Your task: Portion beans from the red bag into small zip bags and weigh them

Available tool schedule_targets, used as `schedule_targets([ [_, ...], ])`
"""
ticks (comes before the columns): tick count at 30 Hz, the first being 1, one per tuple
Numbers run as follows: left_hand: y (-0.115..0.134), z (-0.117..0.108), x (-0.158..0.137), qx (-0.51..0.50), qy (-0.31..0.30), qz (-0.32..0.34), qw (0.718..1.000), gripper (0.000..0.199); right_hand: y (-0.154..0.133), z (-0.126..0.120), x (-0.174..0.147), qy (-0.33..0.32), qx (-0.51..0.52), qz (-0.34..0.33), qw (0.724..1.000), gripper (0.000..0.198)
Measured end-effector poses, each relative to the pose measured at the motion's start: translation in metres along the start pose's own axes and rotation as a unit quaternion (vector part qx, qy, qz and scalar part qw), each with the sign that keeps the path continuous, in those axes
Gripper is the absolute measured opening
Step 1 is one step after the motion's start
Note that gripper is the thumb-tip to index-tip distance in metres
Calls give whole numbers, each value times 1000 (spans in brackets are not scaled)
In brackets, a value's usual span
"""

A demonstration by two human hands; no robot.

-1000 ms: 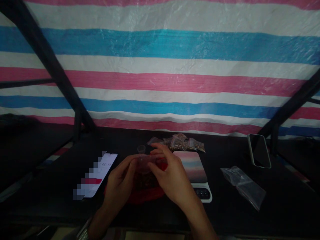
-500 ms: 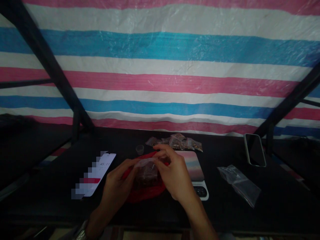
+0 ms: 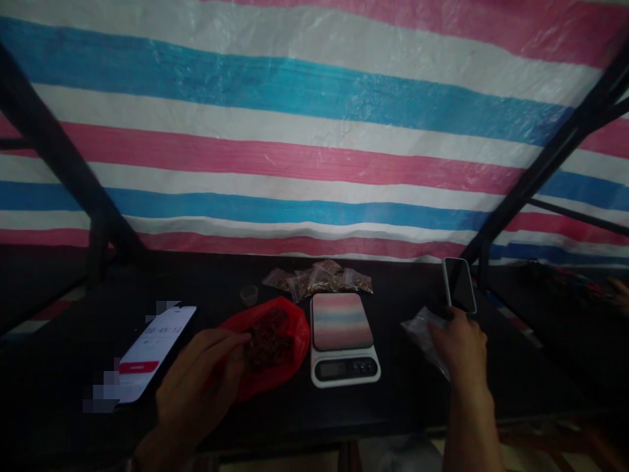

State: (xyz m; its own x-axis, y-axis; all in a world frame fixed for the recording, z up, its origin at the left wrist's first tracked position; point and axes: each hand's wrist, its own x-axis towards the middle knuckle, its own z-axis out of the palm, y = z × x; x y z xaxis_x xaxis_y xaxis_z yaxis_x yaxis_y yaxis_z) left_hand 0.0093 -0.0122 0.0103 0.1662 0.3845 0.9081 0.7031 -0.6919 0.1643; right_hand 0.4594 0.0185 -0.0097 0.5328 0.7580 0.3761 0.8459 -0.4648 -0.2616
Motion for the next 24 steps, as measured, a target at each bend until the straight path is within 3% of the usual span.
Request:
schedule_targets([
  [3, 2, 1, 2, -10, 11, -8, 1000, 20, -8, 8, -2, -4, -24, -23, 999, 51],
  [6, 1, 2, 5, -26, 18, -21, 999, 21, -15, 11, -2, -91, 22, -64, 994, 30],
  [9, 2, 2, 6, -22, 23, -16, 999, 19, -15, 10, -1, -150, 30, -58, 987, 20],
  [13, 6, 0, 8, -12, 32, -3, 999, 20, -45, 3, 5, -94, 1, -51, 994, 30],
  [15, 9, -3, 7, -7, 33, 2, 999, 21, -76, 5, 10, -64, 43, -130, 989, 32],
  [18, 10, -7, 5, 1, 33, 3, 999, 22, -122, 20, 15, -85, 101, -208, 969, 32],
  [21, 9, -11, 1, -2, 33, 6, 999, 23, -147, 38, 17, -102, 116, -211, 965, 32],
  [24, 6, -15, -3, -8, 24, 10, 1000, 23, -150, 45, 19, -108, 126, -183, 969, 25],
])
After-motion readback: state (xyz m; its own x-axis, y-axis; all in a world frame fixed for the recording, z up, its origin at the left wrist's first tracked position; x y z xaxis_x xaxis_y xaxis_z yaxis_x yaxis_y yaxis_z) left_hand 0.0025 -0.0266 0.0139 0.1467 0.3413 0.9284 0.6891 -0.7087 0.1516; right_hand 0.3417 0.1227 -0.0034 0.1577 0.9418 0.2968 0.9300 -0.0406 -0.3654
